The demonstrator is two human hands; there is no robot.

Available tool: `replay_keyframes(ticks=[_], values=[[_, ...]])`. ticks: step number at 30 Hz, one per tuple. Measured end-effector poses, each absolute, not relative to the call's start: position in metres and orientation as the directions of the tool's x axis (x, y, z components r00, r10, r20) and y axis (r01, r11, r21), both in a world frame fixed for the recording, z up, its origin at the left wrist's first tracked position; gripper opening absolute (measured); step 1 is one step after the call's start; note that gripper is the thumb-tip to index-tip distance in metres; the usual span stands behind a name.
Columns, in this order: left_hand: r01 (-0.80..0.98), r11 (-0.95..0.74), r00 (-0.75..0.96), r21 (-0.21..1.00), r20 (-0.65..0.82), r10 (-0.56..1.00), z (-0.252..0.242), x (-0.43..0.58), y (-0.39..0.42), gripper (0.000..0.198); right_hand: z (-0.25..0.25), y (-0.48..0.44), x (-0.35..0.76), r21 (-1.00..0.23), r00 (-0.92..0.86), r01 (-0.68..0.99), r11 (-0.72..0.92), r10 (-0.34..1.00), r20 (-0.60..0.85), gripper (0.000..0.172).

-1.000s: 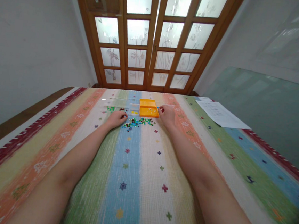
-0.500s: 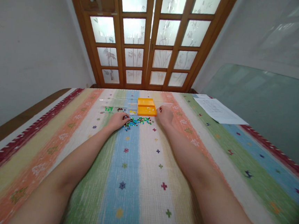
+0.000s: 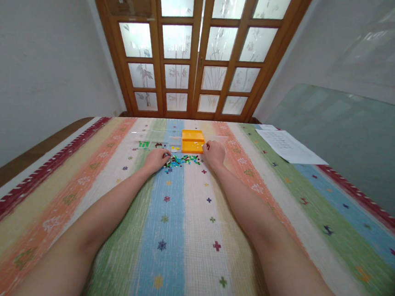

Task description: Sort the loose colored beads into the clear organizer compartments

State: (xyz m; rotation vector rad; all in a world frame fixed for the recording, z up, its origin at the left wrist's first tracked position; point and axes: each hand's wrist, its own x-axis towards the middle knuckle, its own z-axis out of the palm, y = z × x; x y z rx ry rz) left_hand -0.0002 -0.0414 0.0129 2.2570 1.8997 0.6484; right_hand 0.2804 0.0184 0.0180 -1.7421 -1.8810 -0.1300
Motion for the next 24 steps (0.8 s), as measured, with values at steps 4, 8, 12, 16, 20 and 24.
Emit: replay_keyframes(ticks=[4,8,12,16,20,24], values=[[0.911,-0.222,0.131,0.349,0.264,0.955,0.011,-0.001,-0.041,0.023,0.02,0.018,0.28,-0.315,0.005,0.936,0.156,0.891,0.455,0.028],[0.903,-0.228,0.126,0.363,0.283,0.951,0.01,-0.001,-0.041,0.022,0.019,0.018,0.28,-0.332,-0.027,0.923,0.196,0.892,0.452,0.027],[0.895,-0.237,0.141,0.378,0.263,0.954,0.01,-0.001,-0.04,0.02,0.017,0.019,0.278,-0.305,-0.099,0.916,0.262,0.881,0.462,0.028],[0.889,-0.245,0.153,0.386,0.254,0.955,0.01,-0.002,-0.04,0.02,0.013,0.021,0.277,-0.3,-0.153,0.9,0.316,0.874,0.462,0.03],[0.887,-0.264,0.168,0.378,0.269,0.948,0.011,-0.002,-0.041,0.019,0.008,0.024,0.28,-0.341,-0.155,0.882,0.326,0.883,0.444,0.031],[0.89,-0.231,0.089,0.393,0.348,0.933,0.013,-0.007,-0.039,0.02,0.009,0.028,0.29,-0.367,-0.326,0.791,0.49,0.844,0.425,0.022]])
